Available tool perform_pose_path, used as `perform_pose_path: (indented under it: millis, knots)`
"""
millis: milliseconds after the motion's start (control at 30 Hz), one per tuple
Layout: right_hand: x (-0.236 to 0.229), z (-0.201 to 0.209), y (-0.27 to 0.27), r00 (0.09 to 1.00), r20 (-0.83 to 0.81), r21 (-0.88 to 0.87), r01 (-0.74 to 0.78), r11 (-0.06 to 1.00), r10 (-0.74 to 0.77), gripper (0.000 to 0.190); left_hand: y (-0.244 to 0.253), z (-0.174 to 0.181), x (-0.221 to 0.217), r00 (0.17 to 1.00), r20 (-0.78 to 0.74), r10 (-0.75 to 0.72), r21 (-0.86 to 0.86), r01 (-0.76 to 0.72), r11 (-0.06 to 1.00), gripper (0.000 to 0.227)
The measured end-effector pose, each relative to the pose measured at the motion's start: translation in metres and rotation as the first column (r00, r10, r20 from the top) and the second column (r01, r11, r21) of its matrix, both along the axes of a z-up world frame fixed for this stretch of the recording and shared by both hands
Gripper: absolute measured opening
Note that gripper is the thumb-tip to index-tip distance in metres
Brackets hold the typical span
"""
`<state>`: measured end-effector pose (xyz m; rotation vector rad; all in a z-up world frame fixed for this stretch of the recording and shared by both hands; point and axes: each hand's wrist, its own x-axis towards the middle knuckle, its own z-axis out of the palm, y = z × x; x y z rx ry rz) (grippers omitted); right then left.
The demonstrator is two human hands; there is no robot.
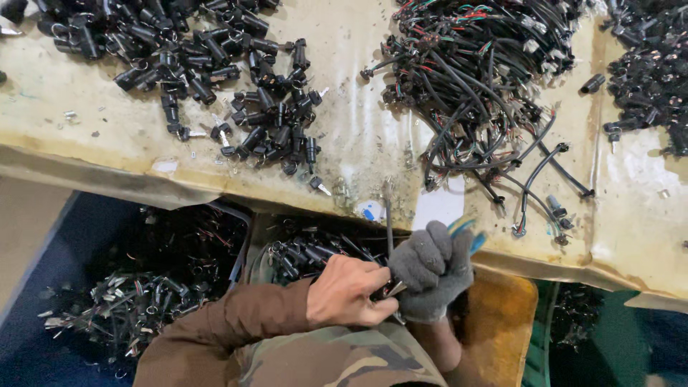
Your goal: The person repeatedly picks up black cylindrical electrical components with attached wires from a table, uses a cutting tool to remove the cylindrical housing, and discards the housing while retaining the wire. The process is performed one at a time in a repetitive sequence.
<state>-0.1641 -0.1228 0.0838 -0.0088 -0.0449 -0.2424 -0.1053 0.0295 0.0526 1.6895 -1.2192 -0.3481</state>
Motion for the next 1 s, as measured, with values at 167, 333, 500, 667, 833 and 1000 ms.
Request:
perform_pose_path:
  millis: [167,333,500,667,833,1000]
  knots:
    - [-0.014,-0.003,0.018,0.981,-0.024,-0.366,0.169,0.915,-0.190,0.039,0.003,-0.008,-0.006,0.997,-0.034,0.072,0.110,-0.067,0.992,0.030]
    - [0.002,-0.016,0.011,0.931,-0.154,-0.731,0.117,0.672,-0.330,0.034,-0.005,-0.012,0.019,0.993,0.109,0.052,0.212,-0.075,0.974,0.031]
    - [0.052,-0.049,-0.070,0.539,0.076,-0.822,-0.442,-0.358,-0.839,0.025,0.033,0.016,0.055,0.995,0.062,-0.082,0.171,0.070,0.983,0.024]
    - [0.085,-0.087,-0.128,0.633,0.264,-0.434,-0.596,-0.676,-0.728,0.040,0.058,0.008,0.069,0.773,-0.429,-0.468,-0.105,0.471,0.876,0.027]
    - [0.114,-0.077,-0.153,0.724,0.109,-0.736,-0.402,-0.545,-0.681,0.031,0.042,-0.046,0.037,0.925,0.170,-0.341,0.393,0.254,0.884,0.033]
    - [0.157,-0.064,-0.166,0.718,-0.078,-0.783,-0.473,-0.403,-0.692,0.042,0.045,-0.078,0.032,0.912,0.163,-0.377,0.490,0.257,0.833,0.035]
